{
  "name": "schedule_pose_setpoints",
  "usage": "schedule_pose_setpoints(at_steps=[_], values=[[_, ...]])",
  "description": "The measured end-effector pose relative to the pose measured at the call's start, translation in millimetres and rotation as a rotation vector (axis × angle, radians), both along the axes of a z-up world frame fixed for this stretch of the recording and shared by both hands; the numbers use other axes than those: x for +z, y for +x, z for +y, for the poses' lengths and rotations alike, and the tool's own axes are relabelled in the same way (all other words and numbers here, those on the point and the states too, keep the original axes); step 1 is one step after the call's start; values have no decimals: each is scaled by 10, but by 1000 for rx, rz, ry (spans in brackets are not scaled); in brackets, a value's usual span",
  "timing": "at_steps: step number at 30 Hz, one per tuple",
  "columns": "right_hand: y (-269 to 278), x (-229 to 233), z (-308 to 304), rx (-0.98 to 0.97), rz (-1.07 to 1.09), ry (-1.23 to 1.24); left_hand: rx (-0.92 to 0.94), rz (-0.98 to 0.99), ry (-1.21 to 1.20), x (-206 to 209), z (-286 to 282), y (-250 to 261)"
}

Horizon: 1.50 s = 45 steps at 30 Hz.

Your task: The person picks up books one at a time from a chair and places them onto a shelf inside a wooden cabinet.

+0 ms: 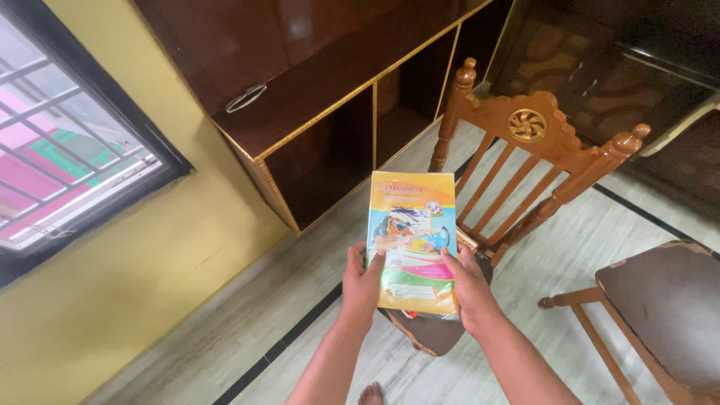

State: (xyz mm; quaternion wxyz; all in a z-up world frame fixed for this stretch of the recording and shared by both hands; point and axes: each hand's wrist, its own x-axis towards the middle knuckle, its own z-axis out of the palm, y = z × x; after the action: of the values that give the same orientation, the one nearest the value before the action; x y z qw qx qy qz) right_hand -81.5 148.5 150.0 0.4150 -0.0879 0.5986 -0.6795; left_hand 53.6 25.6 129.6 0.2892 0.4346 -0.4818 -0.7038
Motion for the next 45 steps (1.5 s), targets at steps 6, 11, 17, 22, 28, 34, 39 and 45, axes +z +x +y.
schedule_pose_setpoints(at_steps=[6,11,17,22,28,34,39,45], values=[[-63,105,163,28,16,11,37,66,7,95,231,-35],[-145,80,304,82,20,-40,92,20,-37,171,423,-48],[-225,32,464,193,71,-80,159,58,-25,299,663,28],[-161,142,534,292,76,-74,234,94,-39,336,798,156],[-92,228,597,382,38,-103,312,93,-88,328,924,274],[-26,222,681,486,38,-118,392,77,-121,323,1123,422],[88,342,706,561,-10,-68,450,64,-108,336,1267,586],[378,314,654,635,34,-90,504,129,-128,330,1334,930]])
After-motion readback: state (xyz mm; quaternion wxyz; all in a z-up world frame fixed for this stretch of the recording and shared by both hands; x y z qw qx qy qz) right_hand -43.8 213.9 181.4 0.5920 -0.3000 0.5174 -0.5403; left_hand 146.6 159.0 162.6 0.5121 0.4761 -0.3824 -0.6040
